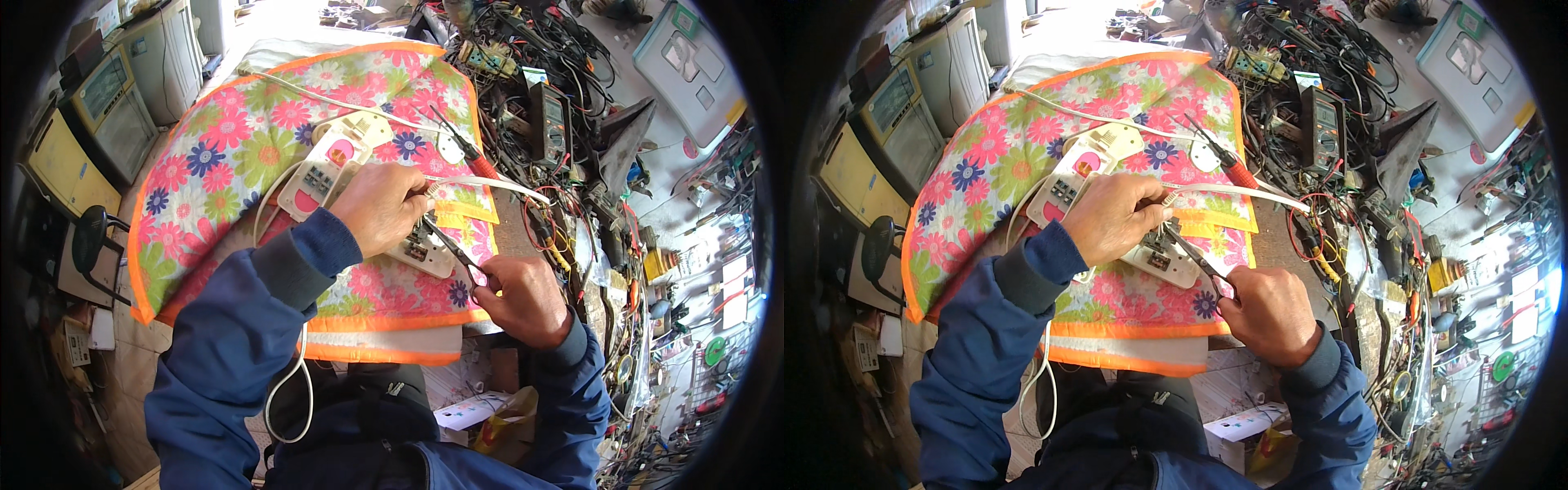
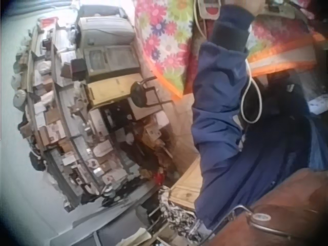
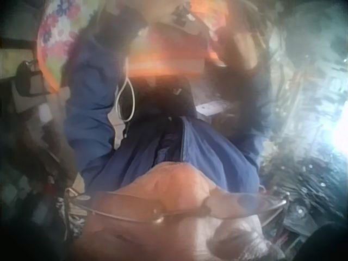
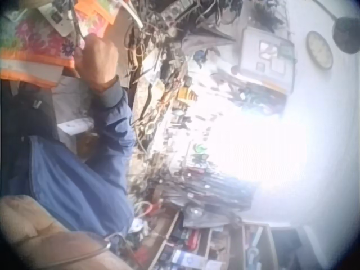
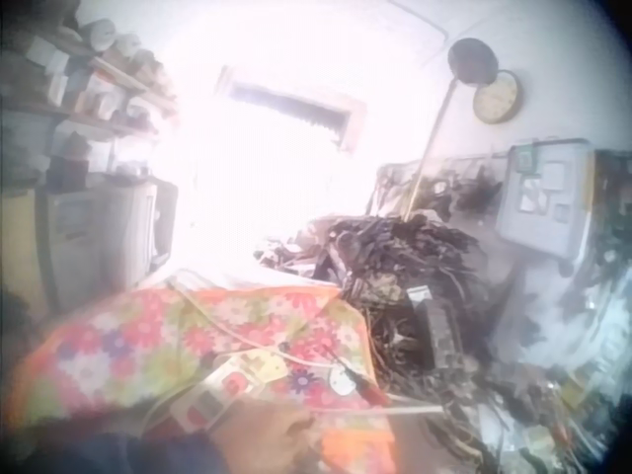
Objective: The person disassembles a white power strip, uses a multimeter to test the internal circuit board, and manipulates the power cord with pliers. The person then reassembles the power strip casing.
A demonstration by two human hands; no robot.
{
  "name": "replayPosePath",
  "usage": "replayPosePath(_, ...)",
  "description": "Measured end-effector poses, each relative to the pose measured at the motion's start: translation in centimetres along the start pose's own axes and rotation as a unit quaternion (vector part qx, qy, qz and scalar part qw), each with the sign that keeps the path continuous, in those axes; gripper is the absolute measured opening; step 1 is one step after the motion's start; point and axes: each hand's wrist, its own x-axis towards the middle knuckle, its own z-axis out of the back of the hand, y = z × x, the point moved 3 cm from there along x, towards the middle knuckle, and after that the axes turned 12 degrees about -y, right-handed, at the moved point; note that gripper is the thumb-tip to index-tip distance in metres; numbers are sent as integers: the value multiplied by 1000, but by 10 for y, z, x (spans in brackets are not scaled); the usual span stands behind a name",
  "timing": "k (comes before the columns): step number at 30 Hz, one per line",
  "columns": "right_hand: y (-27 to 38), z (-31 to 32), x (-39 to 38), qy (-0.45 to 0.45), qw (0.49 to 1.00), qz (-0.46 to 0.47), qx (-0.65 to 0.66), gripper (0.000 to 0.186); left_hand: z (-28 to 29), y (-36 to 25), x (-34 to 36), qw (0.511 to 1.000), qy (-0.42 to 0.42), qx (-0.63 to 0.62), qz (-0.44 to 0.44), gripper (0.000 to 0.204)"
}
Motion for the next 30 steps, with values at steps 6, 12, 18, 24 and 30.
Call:
replayPosePath(6, -4, -5, -4, -11, 1000, 28, -8, 16, -1, 1, 0, 1000, 0, 6, -5, 23)
replayPosePath(12, -8, -2, -3, -31, 996, 63, -51, 13, -4, 6, 0, 1000, 1, -19, 19, 20)
replayPosePath(18, -14, 7, -7, -51, 996, 40, -66, 12, -4, 8, 2, 999, -2, -35, 37, 20)
replayPosePath(24, -10, 10, -5, -77, 991, 49, -94, 15, -3, 3, 2, 998, 14, -45, 42, 20)
replayPosePath(30, -6, 7, 1, -88, 988, 74, -105, 17, -4, 4, 2, 998, 17, -48, 42, 21)
